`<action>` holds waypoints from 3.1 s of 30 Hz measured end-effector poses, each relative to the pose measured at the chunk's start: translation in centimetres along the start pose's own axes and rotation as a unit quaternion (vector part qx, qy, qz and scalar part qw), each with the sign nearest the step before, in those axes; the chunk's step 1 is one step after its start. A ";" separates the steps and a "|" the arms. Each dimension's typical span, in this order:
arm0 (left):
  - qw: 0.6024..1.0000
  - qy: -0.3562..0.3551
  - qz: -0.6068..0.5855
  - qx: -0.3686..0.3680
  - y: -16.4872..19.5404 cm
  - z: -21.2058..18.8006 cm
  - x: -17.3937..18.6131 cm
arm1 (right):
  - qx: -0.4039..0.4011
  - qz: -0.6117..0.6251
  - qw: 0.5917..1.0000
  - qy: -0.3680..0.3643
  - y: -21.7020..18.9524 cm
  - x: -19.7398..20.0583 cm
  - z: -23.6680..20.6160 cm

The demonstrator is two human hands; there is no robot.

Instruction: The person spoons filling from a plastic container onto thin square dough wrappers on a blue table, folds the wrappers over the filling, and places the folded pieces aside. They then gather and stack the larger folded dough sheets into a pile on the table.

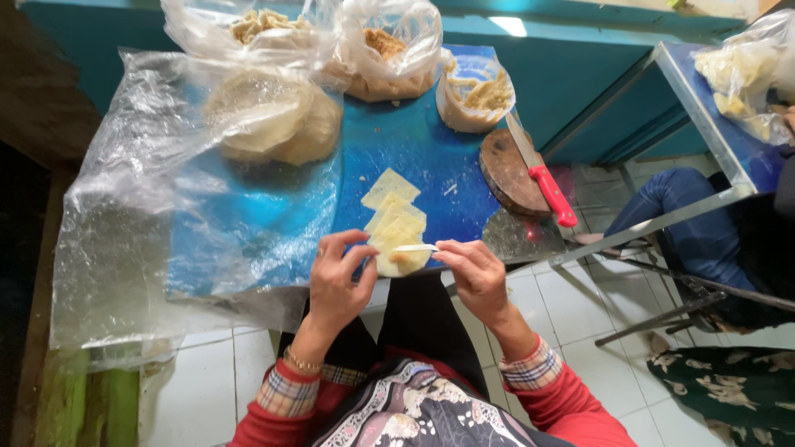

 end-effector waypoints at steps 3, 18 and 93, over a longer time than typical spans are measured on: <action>1.000 -0.014 0.018 0.018 0.1 -0.4 0.3 | -0.029 0.039 0.998 0.024 2.0 1.2 3.1; 0.999 -0.024 -0.010 0.020 -0.2 -0.2 0.7 | -0.215 -0.142 0.963 -0.083 29.0 -16.6 28.3; 0.985 -0.003 0.141 0.100 0.9 -2.2 -1.6 | -0.153 -0.108 0.981 0.052 1.4 -3.1 -2.9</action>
Point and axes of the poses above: each hand's wrist, its own z-axis towards the middle knuckle, its own x-axis out of the back of the hand, y = z × x, the point moved 6 cm from there along z, towards the middle knuckle, and after that the axes turned 6 degrees about z, right-handed, at the moved point
